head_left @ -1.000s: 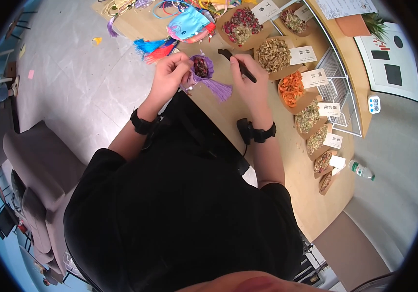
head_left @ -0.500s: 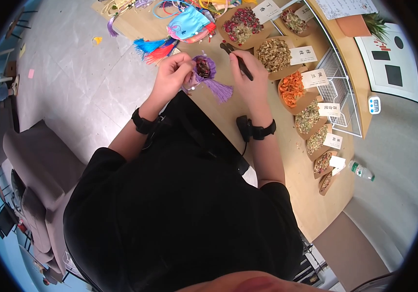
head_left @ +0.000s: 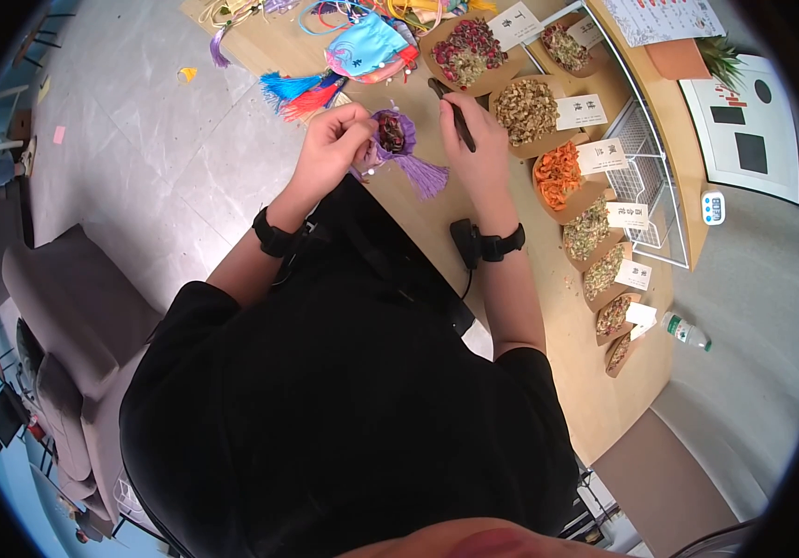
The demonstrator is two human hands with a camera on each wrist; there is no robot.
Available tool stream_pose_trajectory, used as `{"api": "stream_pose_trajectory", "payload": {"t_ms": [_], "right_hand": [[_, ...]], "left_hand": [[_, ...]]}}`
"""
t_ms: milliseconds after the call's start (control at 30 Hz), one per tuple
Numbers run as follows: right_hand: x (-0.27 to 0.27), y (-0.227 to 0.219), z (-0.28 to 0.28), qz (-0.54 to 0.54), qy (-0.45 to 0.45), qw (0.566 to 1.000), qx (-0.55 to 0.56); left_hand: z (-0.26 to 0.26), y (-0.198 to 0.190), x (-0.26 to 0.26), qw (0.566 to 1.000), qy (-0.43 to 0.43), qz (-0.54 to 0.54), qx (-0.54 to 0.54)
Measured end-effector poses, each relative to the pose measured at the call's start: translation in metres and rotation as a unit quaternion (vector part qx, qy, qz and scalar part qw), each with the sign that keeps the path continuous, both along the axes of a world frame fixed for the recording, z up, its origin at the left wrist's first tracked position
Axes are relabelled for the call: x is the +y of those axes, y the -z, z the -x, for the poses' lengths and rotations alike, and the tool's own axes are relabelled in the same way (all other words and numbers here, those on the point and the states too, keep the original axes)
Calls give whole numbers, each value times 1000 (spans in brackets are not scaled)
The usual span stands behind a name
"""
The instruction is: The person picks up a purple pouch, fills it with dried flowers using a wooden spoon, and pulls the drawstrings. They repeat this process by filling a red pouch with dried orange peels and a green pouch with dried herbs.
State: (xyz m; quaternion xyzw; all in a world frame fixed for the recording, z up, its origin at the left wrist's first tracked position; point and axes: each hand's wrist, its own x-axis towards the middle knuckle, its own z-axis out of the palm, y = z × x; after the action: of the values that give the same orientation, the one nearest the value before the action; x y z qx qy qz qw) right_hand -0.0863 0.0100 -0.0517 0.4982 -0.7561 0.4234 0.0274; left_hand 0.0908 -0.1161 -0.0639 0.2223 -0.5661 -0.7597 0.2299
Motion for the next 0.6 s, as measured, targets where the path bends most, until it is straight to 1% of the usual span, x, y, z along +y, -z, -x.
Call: {"api": "stream_pose_trajectory", "payload": {"t_ms": [200, 367, 500, 600], "right_hand": [[-2, -1, 1, 8, -6, 1000, 18], [3, 0, 1, -2, -24, 1000, 12], [13, 3, -1, 3, -44, 999, -5], [24, -4, -8, -6, -27, 998, -51]], "left_hand": [[1, 0, 0, 1000, 2, -3, 0], [2, 2, 1, 1000, 6, -12, 0], [2, 0, 1, 1000, 5, -9, -4], [1, 2, 1, 1000, 7, -7, 4]]}}
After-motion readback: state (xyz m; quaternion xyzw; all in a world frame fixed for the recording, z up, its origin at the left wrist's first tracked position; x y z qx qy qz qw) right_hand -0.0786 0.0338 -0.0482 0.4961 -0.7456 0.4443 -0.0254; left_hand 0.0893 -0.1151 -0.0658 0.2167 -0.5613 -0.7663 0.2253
